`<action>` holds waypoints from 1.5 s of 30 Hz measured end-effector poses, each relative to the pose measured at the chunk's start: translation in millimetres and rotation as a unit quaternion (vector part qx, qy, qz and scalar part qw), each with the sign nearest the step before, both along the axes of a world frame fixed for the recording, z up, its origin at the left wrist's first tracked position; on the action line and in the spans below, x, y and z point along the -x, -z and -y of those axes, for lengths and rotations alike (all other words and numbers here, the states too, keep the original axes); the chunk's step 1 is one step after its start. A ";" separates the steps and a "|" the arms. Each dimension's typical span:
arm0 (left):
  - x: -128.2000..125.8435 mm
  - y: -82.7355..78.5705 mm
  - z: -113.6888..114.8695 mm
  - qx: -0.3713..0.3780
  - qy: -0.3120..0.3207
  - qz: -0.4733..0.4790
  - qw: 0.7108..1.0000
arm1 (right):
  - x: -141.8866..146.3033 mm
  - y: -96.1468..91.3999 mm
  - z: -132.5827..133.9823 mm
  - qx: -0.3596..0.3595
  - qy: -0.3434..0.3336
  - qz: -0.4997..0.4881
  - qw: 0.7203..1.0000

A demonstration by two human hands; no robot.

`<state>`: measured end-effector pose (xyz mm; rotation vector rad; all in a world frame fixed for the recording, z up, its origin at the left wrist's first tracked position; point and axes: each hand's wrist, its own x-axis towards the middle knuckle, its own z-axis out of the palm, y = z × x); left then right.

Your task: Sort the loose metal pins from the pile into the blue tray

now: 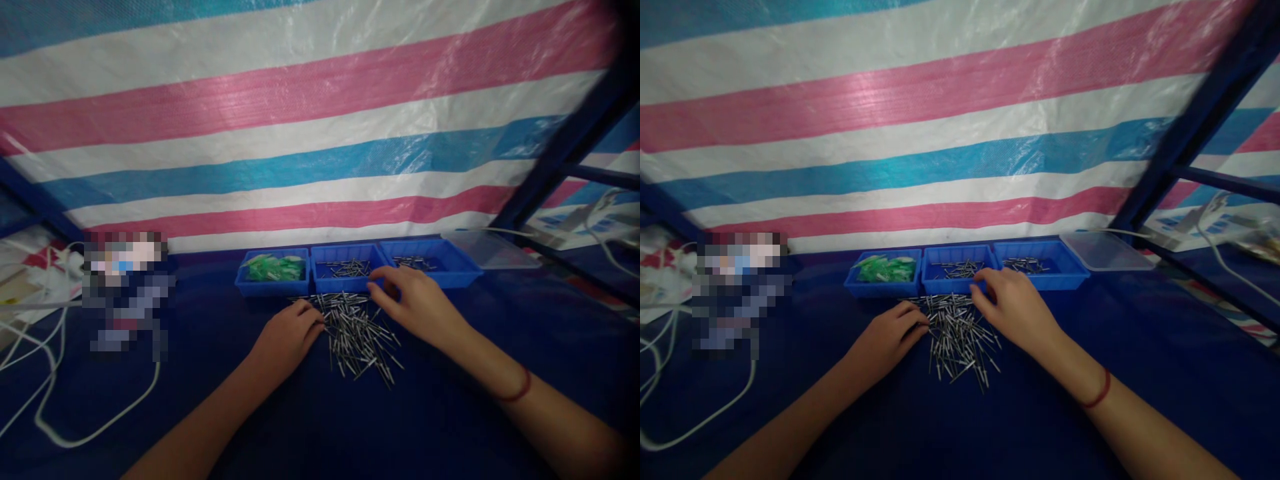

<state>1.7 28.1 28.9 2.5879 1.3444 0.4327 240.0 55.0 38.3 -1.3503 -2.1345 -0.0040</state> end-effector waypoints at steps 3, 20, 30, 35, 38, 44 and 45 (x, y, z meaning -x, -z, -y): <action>-0.6 1.0 -0.4 -0.004 -0.005 0.024 1.000 | 14.2 6.6 8.3 0.028 -0.068 0.007 0.997; -13.1 -2.5 10.6 0.100 -0.061 0.383 0.916 | 41.4 13.9 28.1 0.108 -0.199 -0.224 0.948; -18.5 -0.5 13.9 0.137 -0.029 0.328 0.934 | 42.7 13.1 30.0 0.149 -0.138 -0.357 0.912; -20.7 -3.1 13.1 0.122 -0.014 0.294 0.948 | 43.1 12.6 32.1 0.170 -0.155 -0.364 0.903; -20.5 -1.8 11.6 0.126 -0.018 0.295 0.947 | 42.4 11.9 32.8 0.168 -0.155 -0.368 0.901; -21.0 -0.4 11.8 0.136 -0.025 0.306 0.942 | 42.2 12.9 33.1 0.166 -0.151 -0.377 0.899; -21.1 -0.7 11.9 0.136 -0.026 0.307 0.942 | 42.2 13.3 33.1 0.167 -0.151 -0.377 0.899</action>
